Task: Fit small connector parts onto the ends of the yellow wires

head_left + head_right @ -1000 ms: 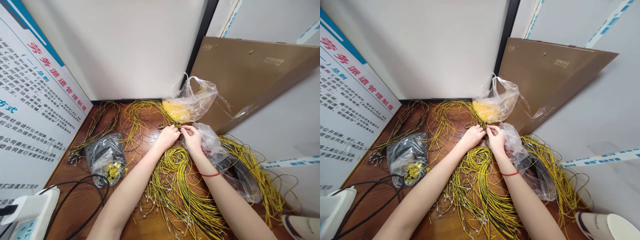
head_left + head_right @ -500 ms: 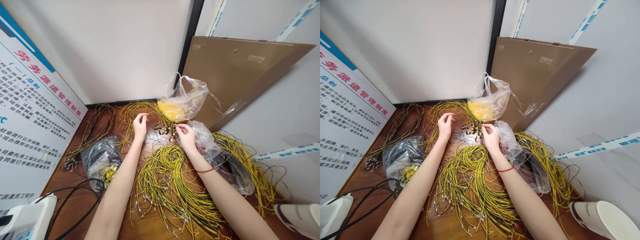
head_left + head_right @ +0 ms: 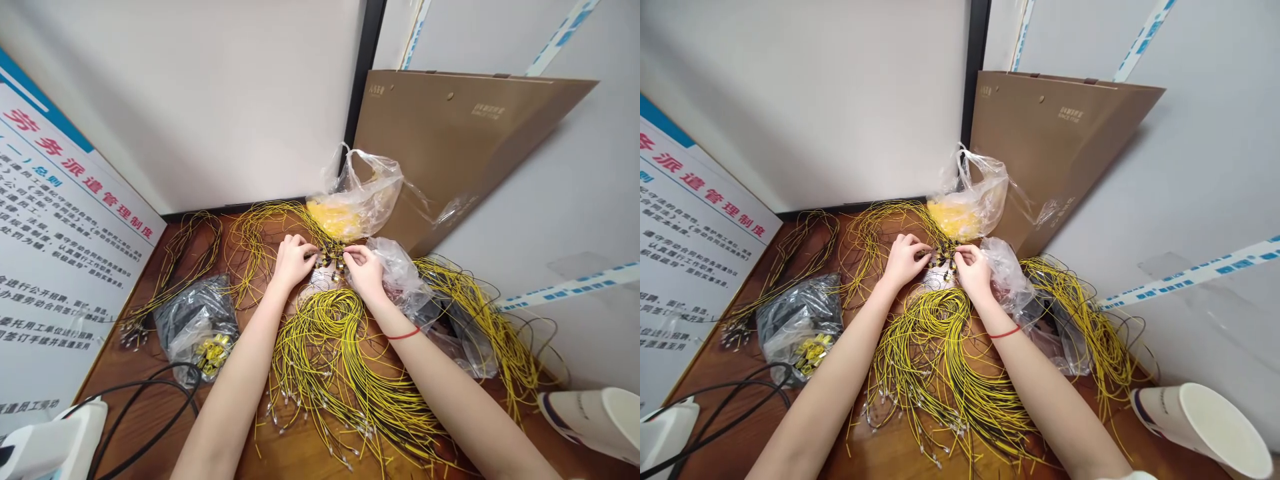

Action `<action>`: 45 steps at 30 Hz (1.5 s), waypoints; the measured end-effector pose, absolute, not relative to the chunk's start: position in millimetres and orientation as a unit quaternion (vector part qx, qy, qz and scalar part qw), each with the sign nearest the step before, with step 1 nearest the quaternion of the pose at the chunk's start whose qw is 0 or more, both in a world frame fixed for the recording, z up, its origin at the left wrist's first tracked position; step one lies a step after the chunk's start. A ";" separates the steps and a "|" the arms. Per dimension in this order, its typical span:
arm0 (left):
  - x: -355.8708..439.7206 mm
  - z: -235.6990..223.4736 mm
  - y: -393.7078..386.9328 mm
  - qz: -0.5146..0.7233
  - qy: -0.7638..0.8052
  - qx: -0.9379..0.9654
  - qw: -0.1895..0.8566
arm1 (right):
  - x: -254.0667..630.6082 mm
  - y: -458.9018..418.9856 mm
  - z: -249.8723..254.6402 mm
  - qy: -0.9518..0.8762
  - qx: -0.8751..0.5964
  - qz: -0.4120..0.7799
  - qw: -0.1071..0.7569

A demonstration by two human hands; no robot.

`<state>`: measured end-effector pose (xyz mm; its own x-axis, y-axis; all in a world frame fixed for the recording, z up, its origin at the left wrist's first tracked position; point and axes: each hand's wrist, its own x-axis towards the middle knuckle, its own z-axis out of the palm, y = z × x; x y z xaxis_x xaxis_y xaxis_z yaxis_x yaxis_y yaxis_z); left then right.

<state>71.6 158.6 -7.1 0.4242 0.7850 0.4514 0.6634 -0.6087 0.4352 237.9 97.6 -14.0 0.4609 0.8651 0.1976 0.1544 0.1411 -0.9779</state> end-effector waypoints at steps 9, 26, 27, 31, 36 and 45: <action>82.3 -11.4 156.8 0.293 0.461 0.833 0.094 | 237.4 96.7 -13.5 -0.439 -0.596 0.278 0.613; 107.6 46.8 126.7 0.375 0.286 0.861 0.192 | 230.5 70.2 34.5 -0.364 -0.478 0.528 0.600; 109.4 52.9 119.7 0.362 0.267 0.871 0.199 | 234.5 60.2 39.2 -0.368 -0.479 0.532 0.594; 112.9 73.1 90.9 0.322 0.188 0.890 0.261 | 265.0 0.7 55.3 -0.385 -0.517 0.522 0.559; 116.7 85.0 69.4 0.353 0.194 0.860 0.314 | 315.8 -67.1 58.2 -0.452 -0.706 0.359 0.411; 94.5 82.1 37.5 0.427 0.274 0.793 0.337 | 316.2 -76.9 49.1 -0.563 -0.773 -0.013 0.291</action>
